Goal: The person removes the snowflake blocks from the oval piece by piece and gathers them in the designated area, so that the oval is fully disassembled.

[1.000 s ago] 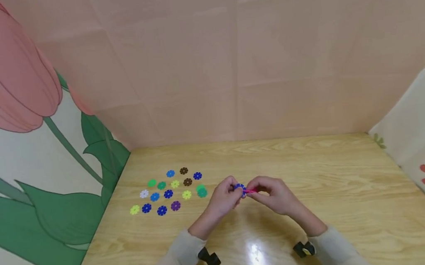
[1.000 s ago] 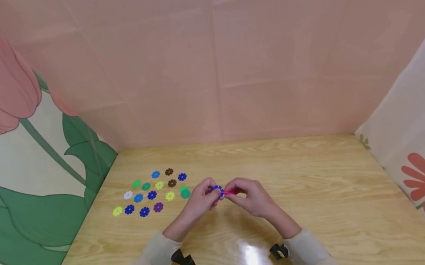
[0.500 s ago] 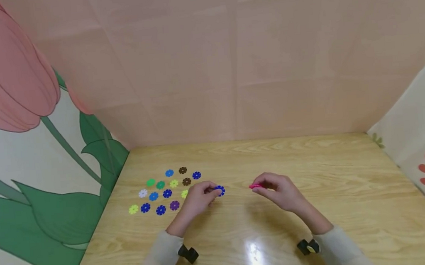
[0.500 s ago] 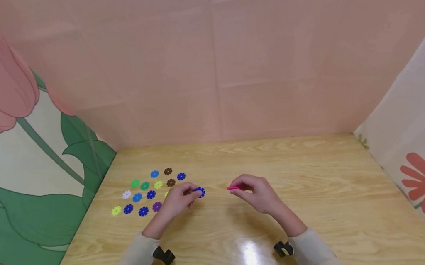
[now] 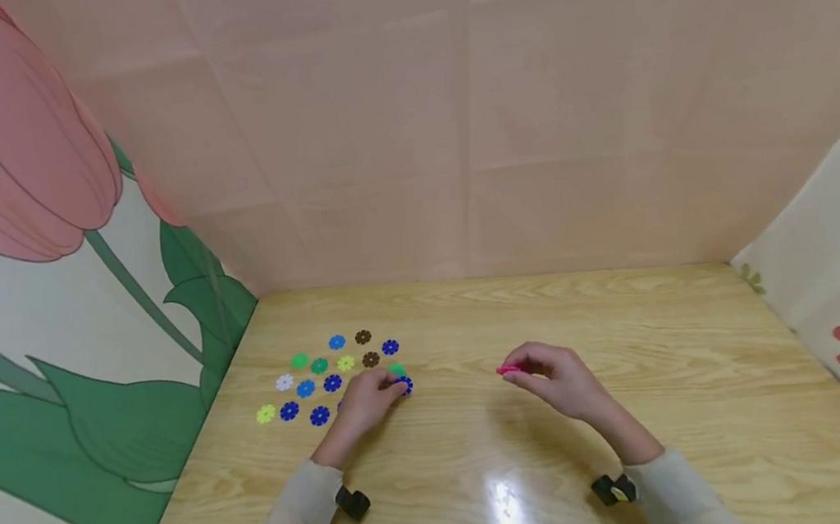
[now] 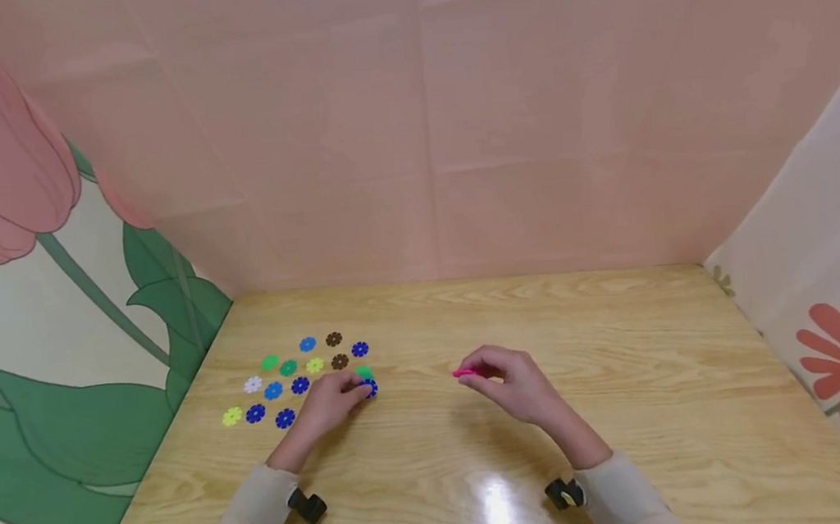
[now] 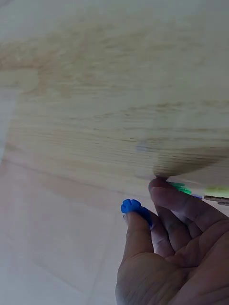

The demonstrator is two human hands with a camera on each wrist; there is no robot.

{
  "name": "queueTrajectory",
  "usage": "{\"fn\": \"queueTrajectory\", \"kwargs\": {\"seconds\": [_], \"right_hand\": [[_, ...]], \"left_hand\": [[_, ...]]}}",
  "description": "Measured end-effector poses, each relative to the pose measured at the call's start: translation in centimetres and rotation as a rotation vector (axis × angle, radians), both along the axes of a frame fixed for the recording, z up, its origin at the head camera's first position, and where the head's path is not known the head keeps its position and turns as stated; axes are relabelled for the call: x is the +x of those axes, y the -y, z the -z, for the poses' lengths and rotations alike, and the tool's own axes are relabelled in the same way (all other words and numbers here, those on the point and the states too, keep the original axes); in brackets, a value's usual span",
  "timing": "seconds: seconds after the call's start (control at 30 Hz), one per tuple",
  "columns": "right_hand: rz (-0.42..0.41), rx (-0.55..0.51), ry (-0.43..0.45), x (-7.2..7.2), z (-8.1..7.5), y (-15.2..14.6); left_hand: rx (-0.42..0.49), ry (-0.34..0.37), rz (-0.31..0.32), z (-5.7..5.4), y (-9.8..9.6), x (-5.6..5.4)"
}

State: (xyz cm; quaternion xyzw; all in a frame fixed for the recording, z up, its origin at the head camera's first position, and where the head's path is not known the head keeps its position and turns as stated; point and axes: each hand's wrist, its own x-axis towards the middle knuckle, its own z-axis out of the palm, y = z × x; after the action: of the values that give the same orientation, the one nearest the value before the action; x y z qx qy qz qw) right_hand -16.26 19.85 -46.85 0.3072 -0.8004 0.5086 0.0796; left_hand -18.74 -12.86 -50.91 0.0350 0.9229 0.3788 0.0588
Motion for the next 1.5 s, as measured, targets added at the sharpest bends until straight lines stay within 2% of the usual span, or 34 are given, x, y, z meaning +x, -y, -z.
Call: {"fn": "queueTrajectory", "kwargs": {"seconds": [0.33, 0.67, 0.8, 0.9, 1.17, 1.37, 1.5], "right_hand": [[-0.015, -0.019, -0.012, -0.3, 0.4, -0.2], [-0.031, -0.019, 0.003, -0.3, 0.3, -0.2], [-0.033, -0.017, 0.006, -0.4, 0.2, -0.3], [-0.033, -0.015, 0.017, -0.4, 0.2, -0.3], [-0.043, -0.012, 0.021, -0.3, 0.2, -0.2], [-0.05, -0.013, 0.01, -0.4, 0.2, -0.1], [-0.051, -0.01, 0.029, -0.4, 0.2, -0.2]], "left_hand": [[0.06, 0.026, 0.009, -0.1, 0.3, 0.3], [0.07, 0.072, 0.017, 0.0, 0.6, 0.7], [0.149, 0.068, -0.002, 0.1, 0.9, 0.6], [0.161, 0.069, -0.027, 0.2, 1.2, 0.6], [0.005, 0.135, -0.051, 0.4, 2.4, 1.2], [-0.146, 0.059, -0.039, 0.2, 2.5, 1.3], [-0.19, 0.016, -0.049, 0.0, 2.2, 1.4]]}}
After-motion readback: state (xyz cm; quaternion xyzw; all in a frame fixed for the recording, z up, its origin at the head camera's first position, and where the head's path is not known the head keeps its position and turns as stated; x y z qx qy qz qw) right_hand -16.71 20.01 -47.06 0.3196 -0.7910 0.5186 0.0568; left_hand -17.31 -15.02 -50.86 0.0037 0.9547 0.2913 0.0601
